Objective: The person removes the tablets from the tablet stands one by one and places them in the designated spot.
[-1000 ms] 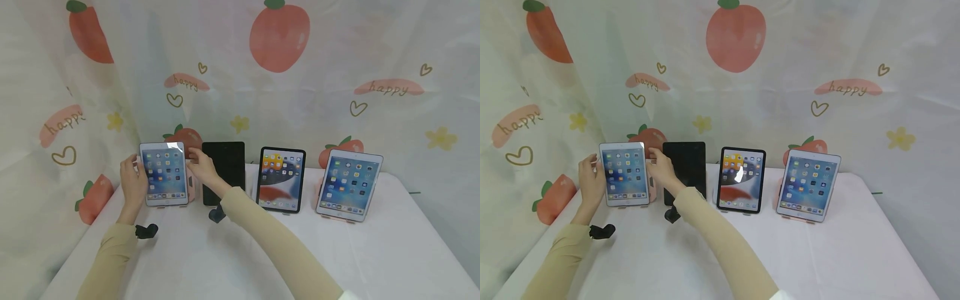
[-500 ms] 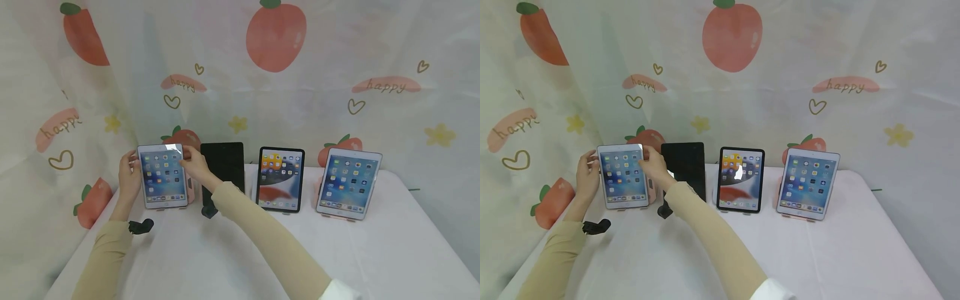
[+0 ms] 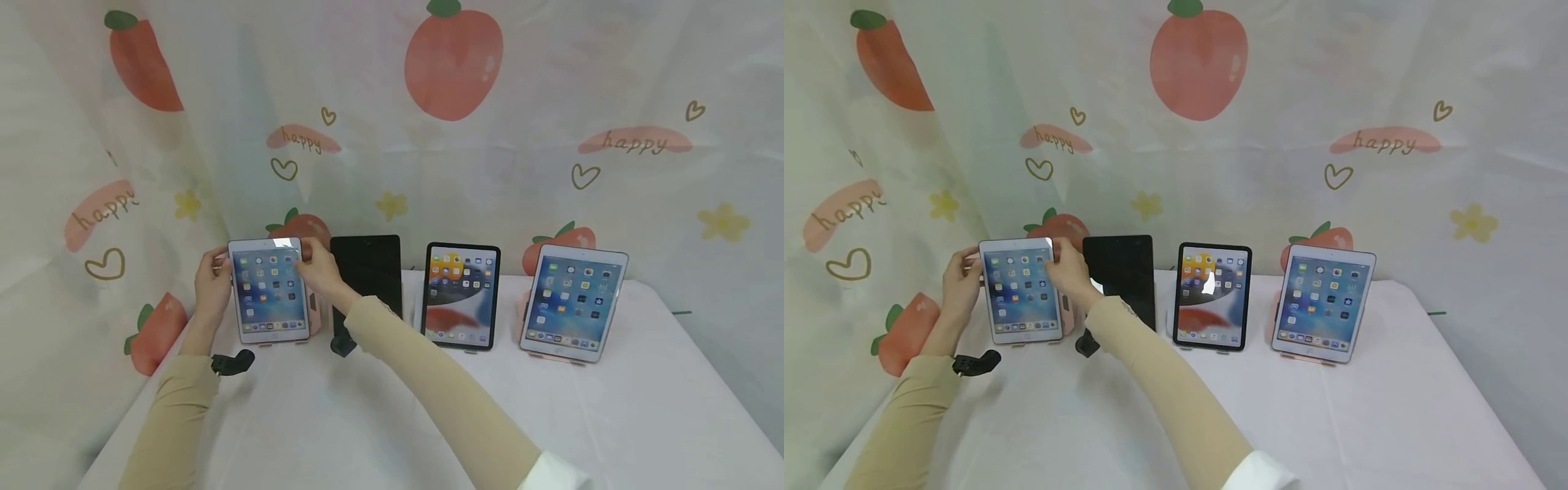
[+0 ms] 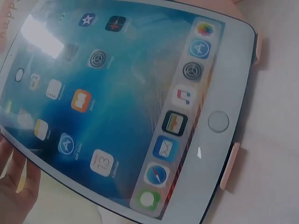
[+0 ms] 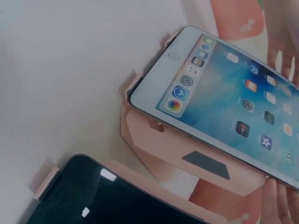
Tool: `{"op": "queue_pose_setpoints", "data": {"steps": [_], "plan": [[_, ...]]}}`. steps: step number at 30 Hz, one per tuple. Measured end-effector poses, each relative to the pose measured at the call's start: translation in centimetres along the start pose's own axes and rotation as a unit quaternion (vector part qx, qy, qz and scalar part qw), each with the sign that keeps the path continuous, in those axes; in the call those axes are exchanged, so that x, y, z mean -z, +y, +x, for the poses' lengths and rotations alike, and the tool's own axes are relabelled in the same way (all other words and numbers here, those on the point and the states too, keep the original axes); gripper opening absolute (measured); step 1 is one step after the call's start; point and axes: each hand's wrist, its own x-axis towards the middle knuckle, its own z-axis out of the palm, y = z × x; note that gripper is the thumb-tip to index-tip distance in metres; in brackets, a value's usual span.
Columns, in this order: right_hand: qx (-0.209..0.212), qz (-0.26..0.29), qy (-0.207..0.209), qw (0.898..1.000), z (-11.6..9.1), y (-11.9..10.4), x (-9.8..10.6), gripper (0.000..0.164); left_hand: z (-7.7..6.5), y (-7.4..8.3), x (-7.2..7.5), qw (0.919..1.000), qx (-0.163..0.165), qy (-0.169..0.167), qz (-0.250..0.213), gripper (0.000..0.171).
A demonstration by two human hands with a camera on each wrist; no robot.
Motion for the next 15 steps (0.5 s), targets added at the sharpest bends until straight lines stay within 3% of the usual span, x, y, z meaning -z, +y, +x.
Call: {"op": "queue_pose_setpoints", "data": {"steps": [7,15], "plan": [[-0.010,0.009,0.001,1.000,0.26,0.11,-0.01,0.038,0.23,0.25,-0.53,0.9991,0.019,0.025,-0.030,0.033],[0.008,-0.005,0.023,1.000,0.52,0.53,-0.30,0.029,0.08,0.20,-0.01,0.9985,0.029,0.013,-0.045,0.033]]}}
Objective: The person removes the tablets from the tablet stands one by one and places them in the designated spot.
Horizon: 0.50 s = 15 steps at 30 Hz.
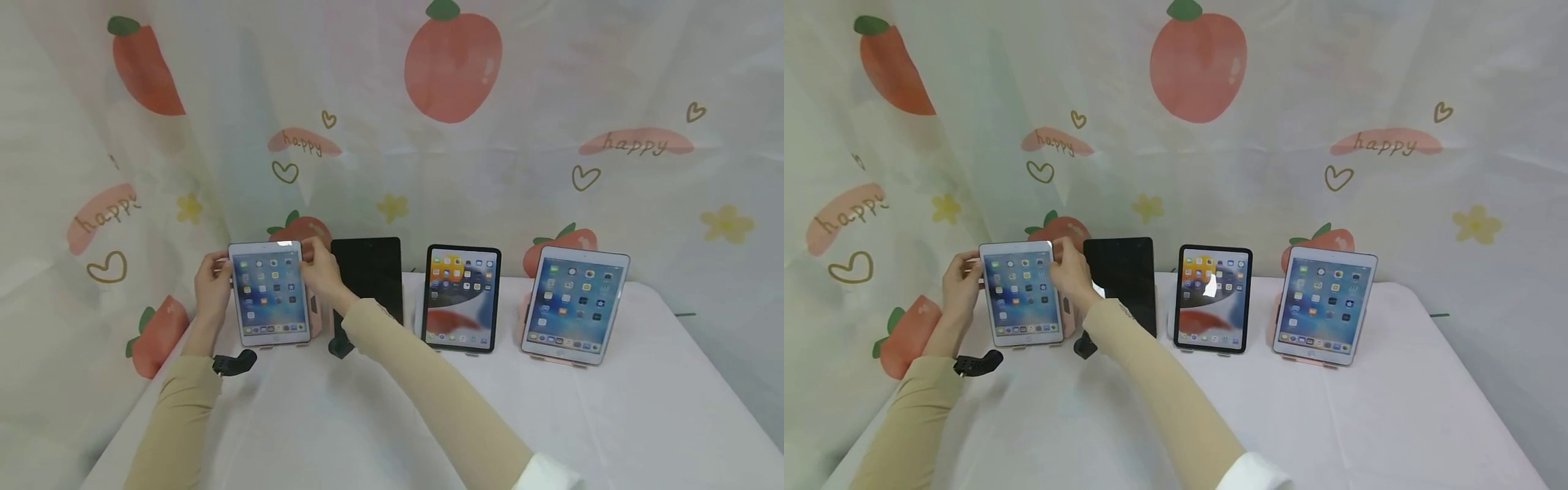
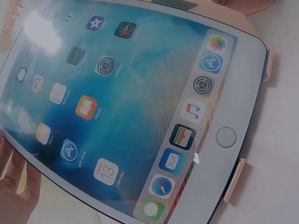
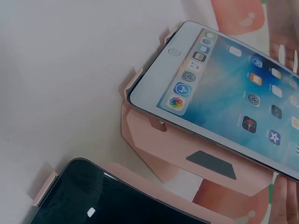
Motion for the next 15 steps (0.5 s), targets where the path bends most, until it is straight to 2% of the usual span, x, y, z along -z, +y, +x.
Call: {"op": "queue_pose_setpoints", "data": {"steps": [9,12,15], "plan": [[0.004,-0.020,0.027,0.999,-0.61,-0.38,-0.30,0.021,-0.45,0.20,0.67,0.9997,0.004,-0.010,-0.020,0.034],[0.009,-0.029,0.025,0.999,-0.81,-0.42,-0.13,0.022,-0.50,0.32,0.68,0.9987,0.021,-0.014,-0.044,0.028],[0.020,-0.033,0.021,0.999,-0.91,-0.41,0.06,0.024,-0.50,0.48,0.71,0.9947,0.050,-0.022,-0.087,0.018]]}}
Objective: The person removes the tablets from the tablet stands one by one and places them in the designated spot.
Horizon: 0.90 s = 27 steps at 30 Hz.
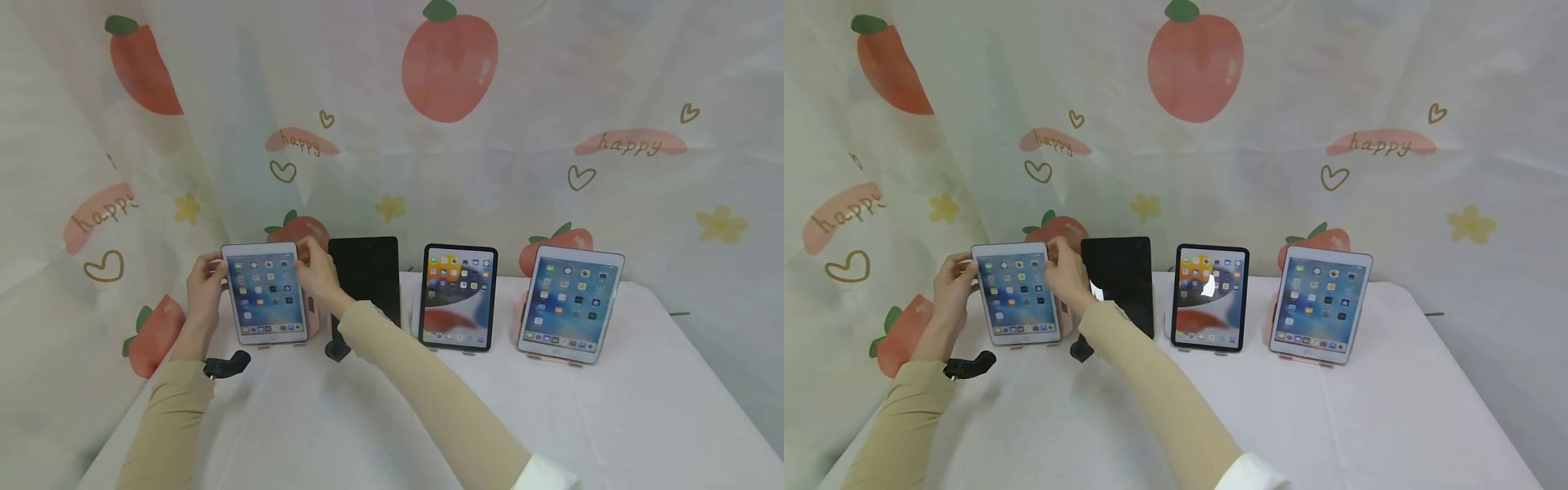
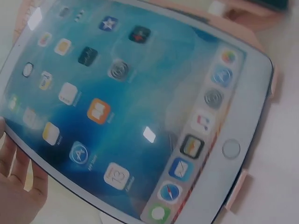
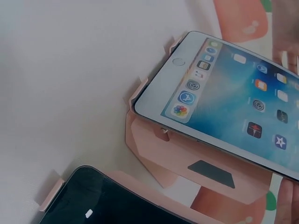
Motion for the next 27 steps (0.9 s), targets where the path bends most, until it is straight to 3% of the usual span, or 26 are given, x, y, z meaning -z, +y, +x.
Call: {"op": "queue_pose_setpoints", "data": {"steps": [7,17,27], "plan": [[0.016,0.004,-0.012,1.000,-0.3,-0.2,0.1,0.024,-0.1,0.4,0.4,0.9937,0.039,-0.006,-0.105,0.012],[0.045,0.021,-0.015,0.999,-0.7,-0.5,1.1,0.025,-0.9,1.5,0.6,0.9912,0.027,-0.020,-0.128,0.013],[0.060,0.037,-0.021,0.997,-1.6,-0.8,2.1,0.027,-2.0,2.6,1.0,0.9939,0.021,-0.043,-0.099,0.011]]}}
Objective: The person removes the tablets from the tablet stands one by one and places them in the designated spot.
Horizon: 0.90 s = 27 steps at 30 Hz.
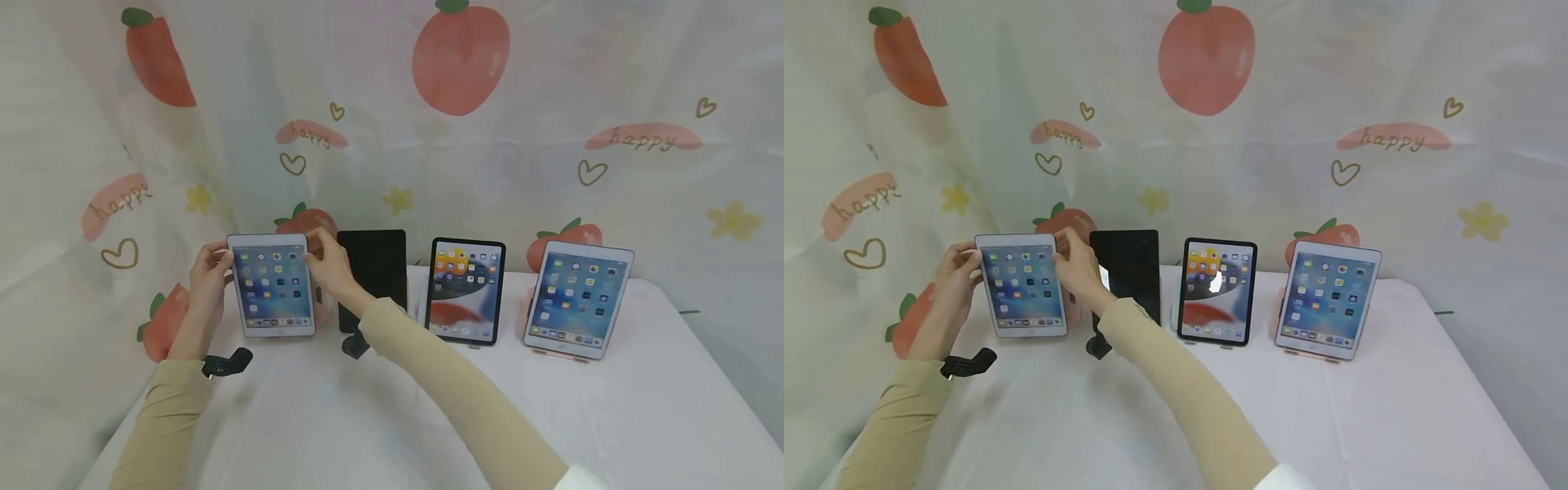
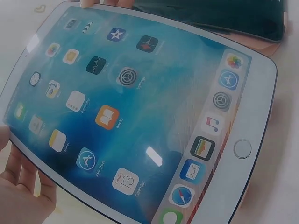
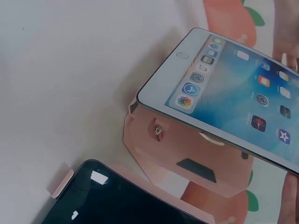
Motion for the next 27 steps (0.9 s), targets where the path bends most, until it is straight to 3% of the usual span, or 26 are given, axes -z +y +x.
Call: {"op": "queue_pose_setpoints", "data": {"steps": [14,27], "plan": [[-0.008,0.062,-0.008,0.998,-1.5,0.1,0.1,0.020,-2.0,0.4,1.1,0.9974,0.026,-0.018,0.065,0.012],[-0.053,0.090,-0.027,0.994,-3.5,0.6,-0.3,0.020,-4.0,0.4,1.9,0.9888,0.088,-0.030,0.117,0.015]]}}
